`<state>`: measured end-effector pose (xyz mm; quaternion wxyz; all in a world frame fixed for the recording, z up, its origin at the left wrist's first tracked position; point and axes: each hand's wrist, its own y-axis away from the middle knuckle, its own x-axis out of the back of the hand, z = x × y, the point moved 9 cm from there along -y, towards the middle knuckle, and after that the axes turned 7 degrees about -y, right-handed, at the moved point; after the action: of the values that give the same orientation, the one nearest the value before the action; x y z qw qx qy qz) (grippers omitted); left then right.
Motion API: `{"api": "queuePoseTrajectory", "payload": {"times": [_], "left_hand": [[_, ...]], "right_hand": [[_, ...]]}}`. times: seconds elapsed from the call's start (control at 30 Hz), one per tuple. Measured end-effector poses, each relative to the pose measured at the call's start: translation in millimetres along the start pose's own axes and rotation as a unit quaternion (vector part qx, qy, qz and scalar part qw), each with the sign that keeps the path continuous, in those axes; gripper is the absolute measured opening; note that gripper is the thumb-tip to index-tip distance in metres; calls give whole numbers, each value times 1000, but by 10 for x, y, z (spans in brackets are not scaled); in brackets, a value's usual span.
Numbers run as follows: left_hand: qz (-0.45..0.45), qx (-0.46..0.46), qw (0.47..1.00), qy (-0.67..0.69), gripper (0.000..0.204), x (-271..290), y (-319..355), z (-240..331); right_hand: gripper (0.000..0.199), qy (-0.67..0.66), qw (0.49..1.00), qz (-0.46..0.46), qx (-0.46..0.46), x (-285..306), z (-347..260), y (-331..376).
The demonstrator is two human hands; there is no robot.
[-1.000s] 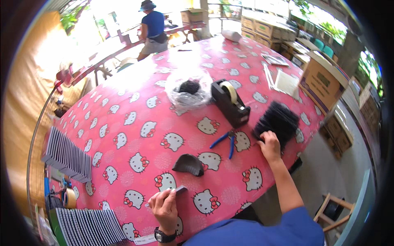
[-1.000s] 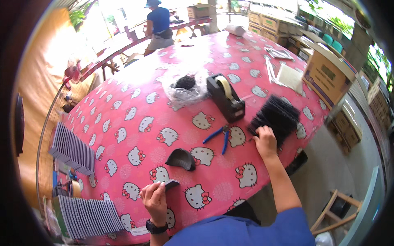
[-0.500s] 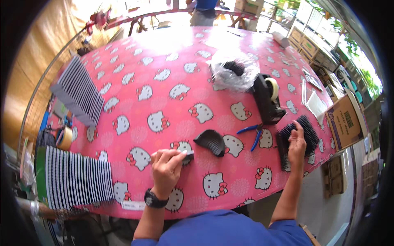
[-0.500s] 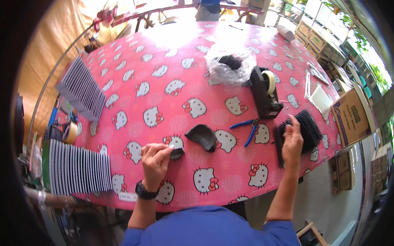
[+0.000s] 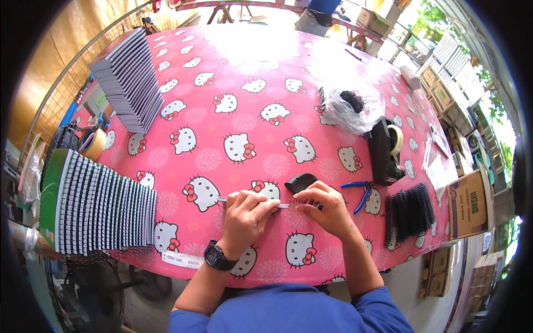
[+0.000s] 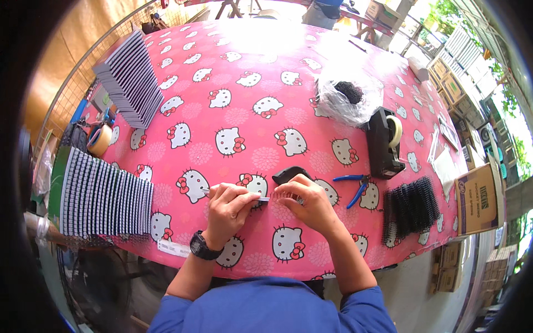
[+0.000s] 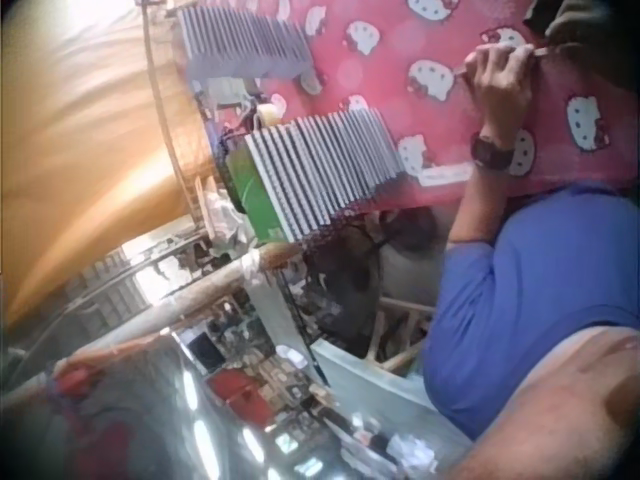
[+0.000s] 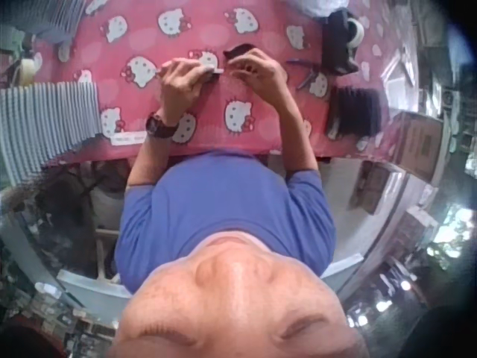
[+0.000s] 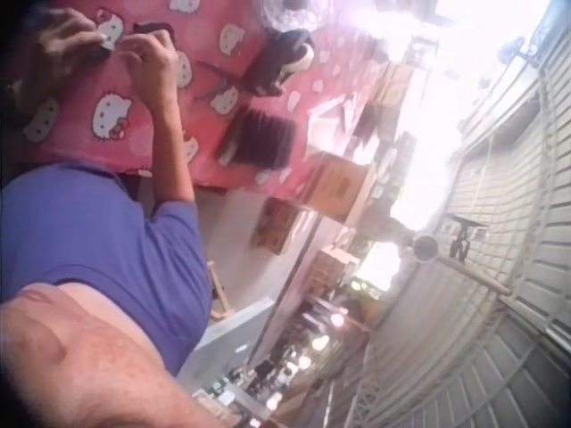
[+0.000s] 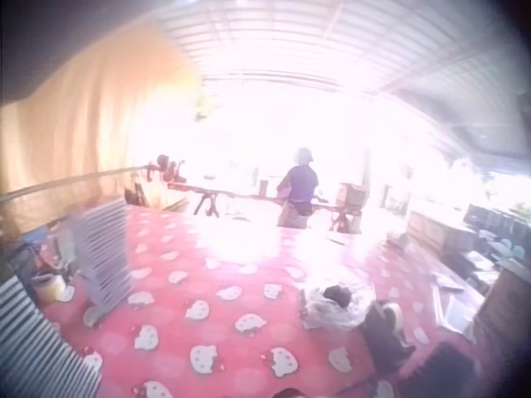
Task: The person assembles notebooks by picking up a stack of paper, placing a green cover on top, and inserting a spiral binding wire into the holes.
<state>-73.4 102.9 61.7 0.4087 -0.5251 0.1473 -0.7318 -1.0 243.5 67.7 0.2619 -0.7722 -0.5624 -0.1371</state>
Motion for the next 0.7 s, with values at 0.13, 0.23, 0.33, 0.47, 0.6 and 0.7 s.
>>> {"api": "queuePoseTrajectory", "payload": {"times": [0.13, 0.23, 0.33, 0.47, 0.6, 0.7], "left_hand": [[-4, -4, 1000, -1, 20, 21, 0, -17], [-3, -12, 1000, 11, 23, 25, 2, -11], [-7, -12, 1000, 13, 22, 27, 10, -5], [-8, -20, 1000, 12, 23, 24, 15, -4], [-9, -26, 1000, 8, 24, 34, 9, 12], [-10, -25, 1000, 11, 24, 36, 16, 9]], "right_hand": [[16, 9, 999, -32, 6, -69, 23, -28], [16, 41, 998, -55, 11, -90, 32, -32], [32, 20, 994, -112, -2, -150, 51, -31], [38, 21, 995, -98, 20, -124, 15, -67], [40, 56, 992, -104, 40, -150, 2, -70], [39, 60, 991, -113, 39, -144, 26, -57]]}}
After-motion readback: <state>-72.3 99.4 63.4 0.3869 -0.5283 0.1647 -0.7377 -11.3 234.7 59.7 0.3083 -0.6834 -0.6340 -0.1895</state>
